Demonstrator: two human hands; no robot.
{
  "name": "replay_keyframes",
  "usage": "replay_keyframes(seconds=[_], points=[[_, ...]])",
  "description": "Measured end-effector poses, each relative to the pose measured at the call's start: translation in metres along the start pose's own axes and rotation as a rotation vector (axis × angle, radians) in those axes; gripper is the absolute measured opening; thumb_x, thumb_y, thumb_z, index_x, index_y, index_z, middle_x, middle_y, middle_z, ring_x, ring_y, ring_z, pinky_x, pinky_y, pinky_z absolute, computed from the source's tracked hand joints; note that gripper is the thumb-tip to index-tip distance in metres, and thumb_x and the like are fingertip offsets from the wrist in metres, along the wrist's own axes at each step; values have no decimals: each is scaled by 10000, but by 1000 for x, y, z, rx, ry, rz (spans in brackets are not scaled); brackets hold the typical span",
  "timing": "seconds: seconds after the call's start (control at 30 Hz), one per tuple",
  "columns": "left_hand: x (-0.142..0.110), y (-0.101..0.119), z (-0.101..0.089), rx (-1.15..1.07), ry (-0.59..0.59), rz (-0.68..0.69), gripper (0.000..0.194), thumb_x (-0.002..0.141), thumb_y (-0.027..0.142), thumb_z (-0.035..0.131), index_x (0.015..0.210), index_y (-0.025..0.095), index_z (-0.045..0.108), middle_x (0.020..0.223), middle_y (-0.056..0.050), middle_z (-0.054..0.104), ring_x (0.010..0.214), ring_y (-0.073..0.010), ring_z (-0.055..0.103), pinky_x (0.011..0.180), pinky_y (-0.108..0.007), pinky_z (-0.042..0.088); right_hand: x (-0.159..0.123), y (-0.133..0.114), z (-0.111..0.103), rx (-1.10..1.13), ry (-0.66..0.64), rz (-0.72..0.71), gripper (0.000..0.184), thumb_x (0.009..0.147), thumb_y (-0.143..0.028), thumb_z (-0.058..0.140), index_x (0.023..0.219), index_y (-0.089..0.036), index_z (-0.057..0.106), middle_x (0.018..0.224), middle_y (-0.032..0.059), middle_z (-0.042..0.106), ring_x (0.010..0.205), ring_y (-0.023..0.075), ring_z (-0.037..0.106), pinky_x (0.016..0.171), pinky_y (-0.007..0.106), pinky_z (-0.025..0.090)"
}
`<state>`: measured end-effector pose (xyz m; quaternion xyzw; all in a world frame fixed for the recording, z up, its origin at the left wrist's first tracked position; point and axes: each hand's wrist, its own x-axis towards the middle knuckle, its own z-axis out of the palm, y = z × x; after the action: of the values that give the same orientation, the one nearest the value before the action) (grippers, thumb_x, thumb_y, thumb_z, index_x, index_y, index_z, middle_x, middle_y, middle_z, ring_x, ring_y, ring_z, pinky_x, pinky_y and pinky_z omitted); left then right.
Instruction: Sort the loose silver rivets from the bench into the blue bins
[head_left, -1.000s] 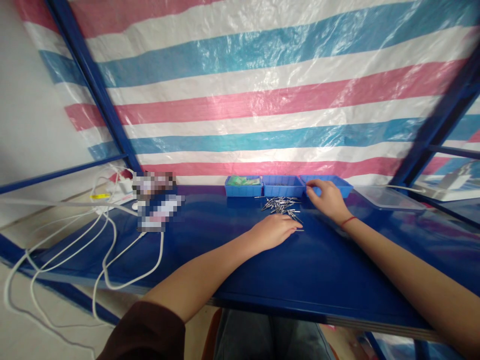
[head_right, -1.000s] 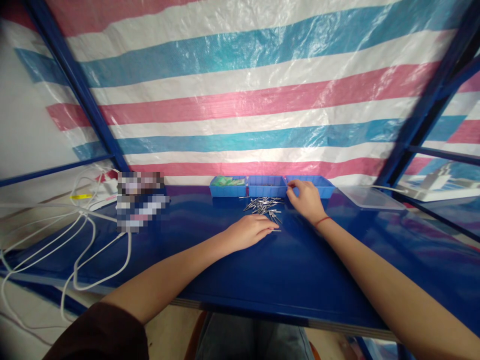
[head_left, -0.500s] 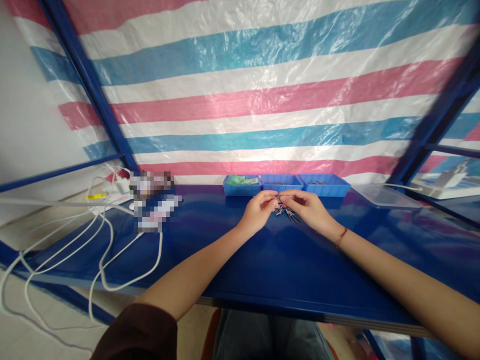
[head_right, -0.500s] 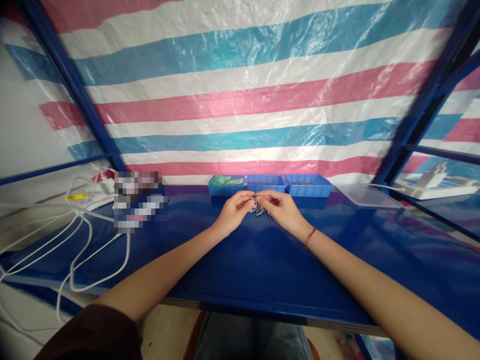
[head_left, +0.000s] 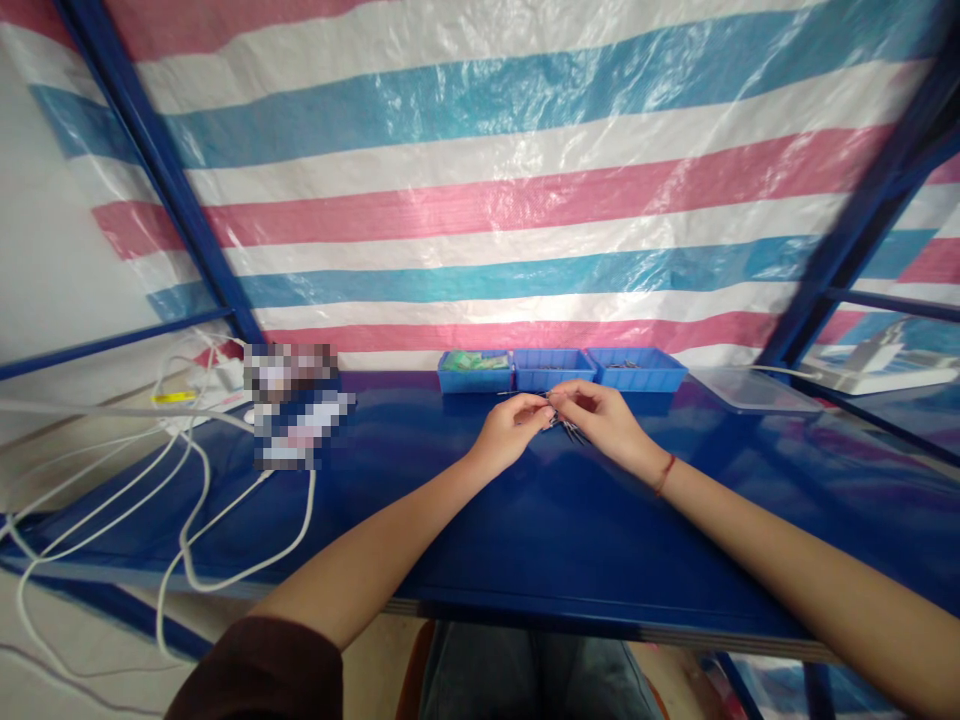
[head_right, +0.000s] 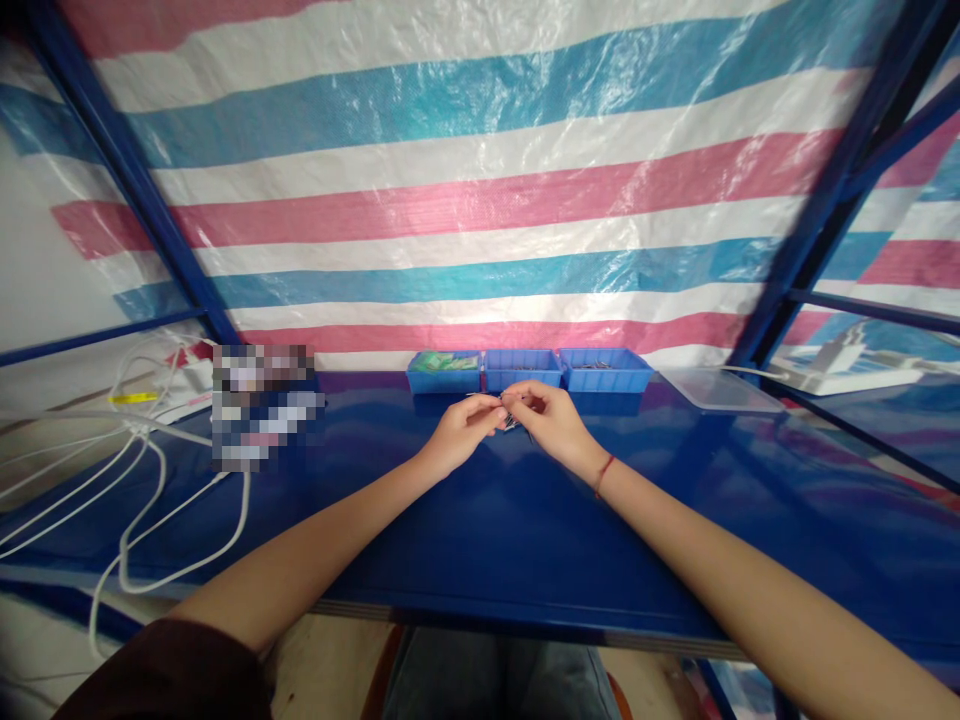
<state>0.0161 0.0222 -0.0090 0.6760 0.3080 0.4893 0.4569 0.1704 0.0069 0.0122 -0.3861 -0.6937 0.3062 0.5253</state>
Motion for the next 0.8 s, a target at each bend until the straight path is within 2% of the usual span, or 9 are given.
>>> replay_keyframes(seconds=[0.23, 0.47, 0.67, 0.8], points=[[0, 1, 1, -22, -20, -47, 233, 797, 342, 576, 908, 140, 609, 843, -51, 662, 783, -144, 642, 673, -240, 481, -1, -6, 0, -48, 9, -32, 296, 733, -457, 628, 812, -173, 648, 775, 45, 651, 607, 145, 594, 595, 304, 489], [1, -2, 2, -18, 25, 36, 218, 740, 320, 637, 843, 138, 573, 868, -37, 631, 717, -109, 604, 696, -239, 478, -2, -12, 2, -173, 52, -190, 207, 762, -421, 607, 805, -225, 657, 956, 77, 580, 813, 188, 591, 667, 335, 514], [0, 1, -2, 85, 114, 92, 135, 751, 248, 604, 817, 154, 533, 820, -11, 593, 741, -105, 581, 653, -203, 453, -4, -10, -1, -244, -25, -268, 163, 785, -347, 596, 836, -207, 662, 1022, 75, 521, 626, 95, 533, 591, 293, 491], [1, 0, -2, 155, 158, 133, 137, 750, 266, 599, 803, 161, 528, 789, -2, 585, 755, -110, 571, 647, -196, 446, -2, -7, -4, -283, 8, -276, 184, 794, -355, 591, 837, -201, 680, 974, 72, 551, 634, 101, 529, 586, 287, 483]])
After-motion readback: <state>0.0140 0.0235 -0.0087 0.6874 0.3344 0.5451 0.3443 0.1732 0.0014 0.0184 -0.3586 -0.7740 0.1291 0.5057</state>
